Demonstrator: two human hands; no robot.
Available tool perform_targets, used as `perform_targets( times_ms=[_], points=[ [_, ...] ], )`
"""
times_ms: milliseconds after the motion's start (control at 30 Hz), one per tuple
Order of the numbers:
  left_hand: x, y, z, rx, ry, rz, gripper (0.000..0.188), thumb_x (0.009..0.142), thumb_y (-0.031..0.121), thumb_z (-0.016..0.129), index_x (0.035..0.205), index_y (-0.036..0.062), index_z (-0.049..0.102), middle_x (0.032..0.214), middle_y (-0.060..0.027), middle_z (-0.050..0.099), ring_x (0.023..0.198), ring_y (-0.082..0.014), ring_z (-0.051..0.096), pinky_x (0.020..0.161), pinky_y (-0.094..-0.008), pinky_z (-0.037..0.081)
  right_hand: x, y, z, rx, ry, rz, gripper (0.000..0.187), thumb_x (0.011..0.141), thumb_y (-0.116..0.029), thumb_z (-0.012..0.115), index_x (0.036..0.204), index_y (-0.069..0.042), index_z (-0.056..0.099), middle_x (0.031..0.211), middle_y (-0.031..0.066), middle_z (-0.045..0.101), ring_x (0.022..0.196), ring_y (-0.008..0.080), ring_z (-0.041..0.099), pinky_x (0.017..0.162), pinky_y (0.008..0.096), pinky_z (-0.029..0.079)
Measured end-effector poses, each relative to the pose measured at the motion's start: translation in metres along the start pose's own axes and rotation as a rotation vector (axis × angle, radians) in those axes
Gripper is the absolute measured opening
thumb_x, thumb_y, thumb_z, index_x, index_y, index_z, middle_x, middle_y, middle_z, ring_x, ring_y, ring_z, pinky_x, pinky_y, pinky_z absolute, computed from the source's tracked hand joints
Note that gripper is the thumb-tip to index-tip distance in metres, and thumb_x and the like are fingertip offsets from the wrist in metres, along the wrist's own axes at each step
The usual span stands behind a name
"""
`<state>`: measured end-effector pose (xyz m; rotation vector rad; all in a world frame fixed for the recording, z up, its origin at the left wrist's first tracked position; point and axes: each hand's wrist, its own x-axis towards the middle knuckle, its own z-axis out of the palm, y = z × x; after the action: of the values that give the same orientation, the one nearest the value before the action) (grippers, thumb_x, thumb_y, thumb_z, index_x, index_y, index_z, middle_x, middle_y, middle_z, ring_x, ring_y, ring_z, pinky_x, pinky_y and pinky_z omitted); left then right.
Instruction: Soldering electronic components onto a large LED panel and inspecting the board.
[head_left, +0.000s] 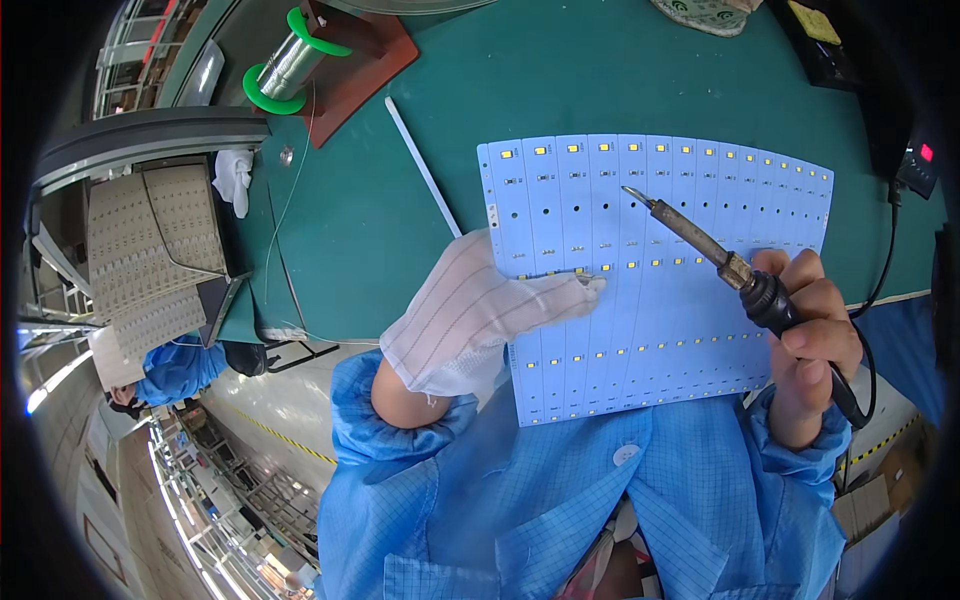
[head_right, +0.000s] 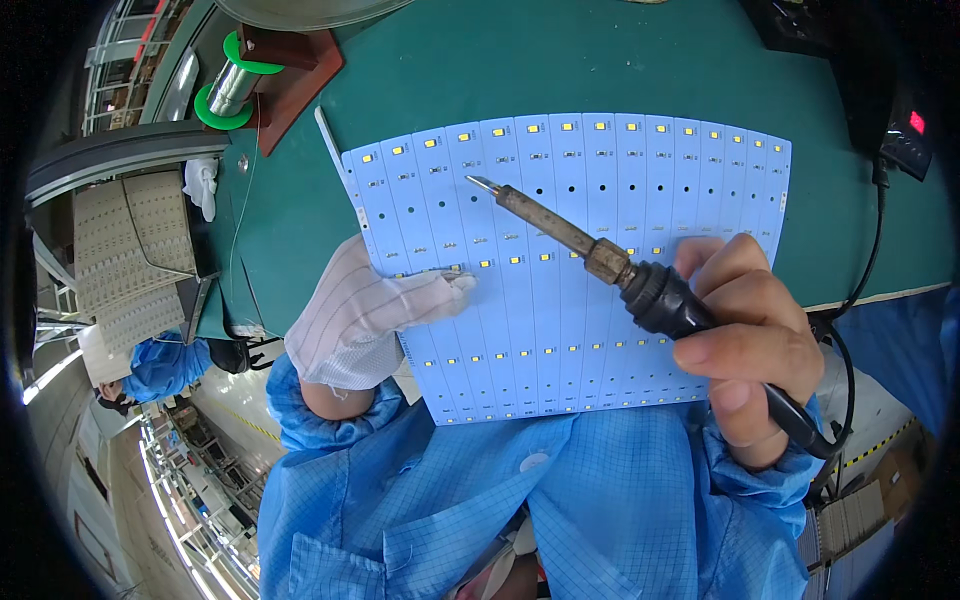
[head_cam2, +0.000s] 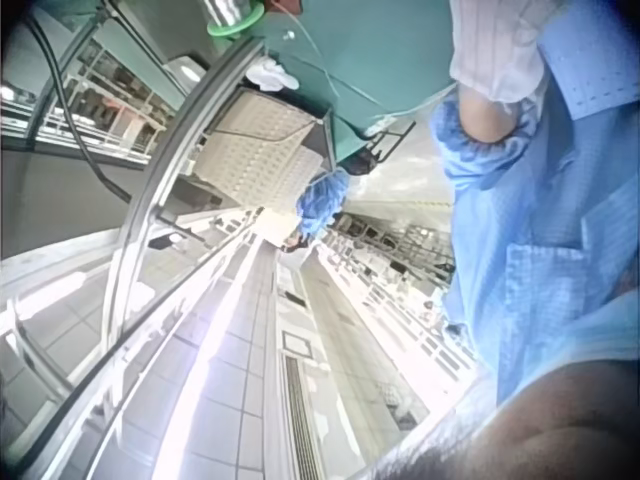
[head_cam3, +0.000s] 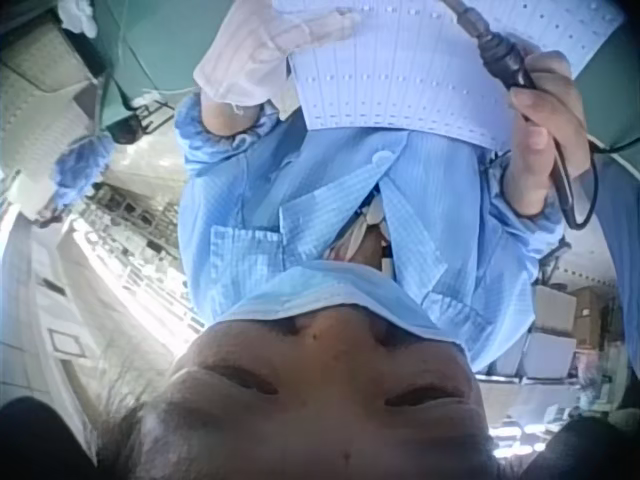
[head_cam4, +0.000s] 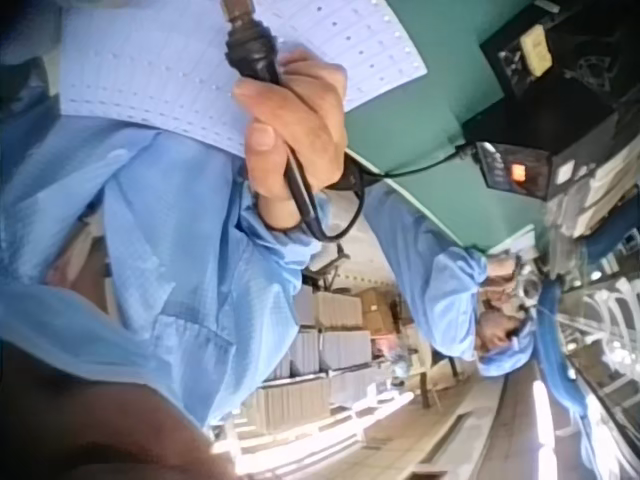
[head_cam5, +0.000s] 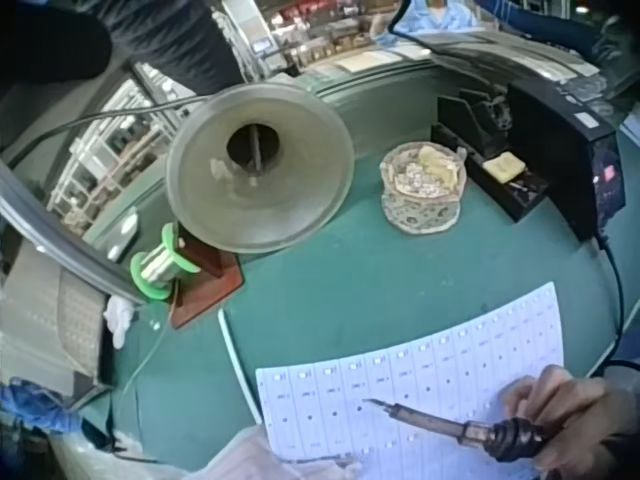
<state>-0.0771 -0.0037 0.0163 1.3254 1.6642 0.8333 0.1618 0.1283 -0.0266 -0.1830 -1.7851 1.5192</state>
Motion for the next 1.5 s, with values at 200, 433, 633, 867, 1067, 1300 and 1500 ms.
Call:
perform_targets(
  times_ms=[200, 433, 633, 867, 1067, 1300, 1500],
  points=[
    [0.001, 0.001, 0.006, -0.422, 0.048, -0.251, 0.016, 0.082, 0.009, 0.061, 0.094, -0.0002, 0.063, 0.089, -0.0112, 0.064, 0.075, -0.0177, 0.063, 0.068, -0.0252, 0.05, -0.002, -0.01, 0.005, -0.02, 0.036, 0.018, 0.021, 0.083, -0.029, 0.058, 0.085, -0.009, 0.065, 0.067, 0.0039, 0.045, 0.066, 0.0186, 0.041, 0.066, 0.0408, 0.039],
    [0.003, -0.005, 0.008, -0.4, 0.05, -0.203, 0.017, 0.082, 0.01, 0.061, 0.095, -0.0011, 0.063, 0.09, -0.0107, 0.065, 0.076, -0.0158, 0.063, 0.068, -0.0247, 0.05, 0.0, -0.009, -0.001, -0.173, -0.139, -0.074, 0.014, 0.075, -0.016, 0.06, 0.084, -0.009, 0.068, 0.064, 0.0032, 0.043, 0.062, 0.0183, 0.039, 0.055, 0.0356, 0.033],
    [0.005, -0.002, 0.009, -0.513, 0.066, -0.306, 0.016, 0.083, 0.01, 0.061, 0.095, -0.0005, 0.064, 0.09, -0.0112, 0.065, 0.075, -0.0161, 0.063, 0.067, -0.0251, 0.051, 0.003, -0.008, -0.003, -0.213, -0.166, -0.094, 0.019, 0.067, -0.012, 0.064, 0.086, -0.01, 0.069, 0.062, 0.0023, 0.042, 0.06, 0.0181, 0.038, 0.056, 0.0361, 0.033],
    [0.001, -0.005, 0.008, -0.241, 0.047, -0.236, 0.026, 0.071, 0.001, 0.065, 0.096, 0.0023, 0.064, 0.089, -0.0125, 0.064, 0.075, -0.0237, 0.064, 0.066, -0.0291, 0.053, 0.006, -0.007, -0.003, -0.245, -0.184, -0.098, 0.024, 0.062, -0.01, 0.065, 0.085, -0.012, 0.07, 0.062, 0.0014, 0.043, 0.06, 0.0182, 0.039, 0.057, 0.0368, 0.033],
    [0.001, -0.008, 0.008, -0.185, 0.034, -0.174, 0.027, 0.07, 0.001, 0.065, 0.097, 0.0021, 0.064, 0.09, -0.0133, 0.063, 0.076, -0.0253, 0.063, 0.066, -0.0306, 0.053, 0.004, -0.003, -0.002, -0.247, -0.165, -0.121, 0.028, 0.058, -0.009, 0.066, 0.085, -0.012, 0.07, 0.062, 0.0015, 0.043, 0.06, 0.0182, 0.039, 0.057, 0.0367, 0.033],
    [0.003, -0.006, 0.008, -0.301, 0.04, -0.225, 0.026, 0.071, 0.002, 0.065, 0.097, 0.0025, 0.064, 0.091, -0.013, 0.063, 0.077, -0.0254, 0.063, 0.067, -0.0308, 0.053, 0.002, 0.0, -0.001, -0.241, -0.154, -0.144, 0.028, 0.058, -0.011, 0.067, 0.085, -0.012, 0.07, 0.062, 0.0012, 0.042, 0.061, 0.018, 0.039, 0.057, 0.0367, 0.033],
    [-0.001, -0.007, 0.01, -0.197, 0.058, -0.161, 0.024, 0.072, 0.003, 0.064, 0.096, 0.002, 0.065, 0.092, -0.0135, 0.064, 0.077, -0.0258, 0.064, 0.067, -0.0307, 0.053, 0.001, 0.0, -0.002, -0.253, -0.166, -0.146, 0.025, 0.06, -0.014, 0.069, 0.085, -0.013, 0.07, 0.062, 0.0009, 0.041, 0.062, 0.0178, 0.04, 0.057, 0.0369, 0.033]
  ],
)
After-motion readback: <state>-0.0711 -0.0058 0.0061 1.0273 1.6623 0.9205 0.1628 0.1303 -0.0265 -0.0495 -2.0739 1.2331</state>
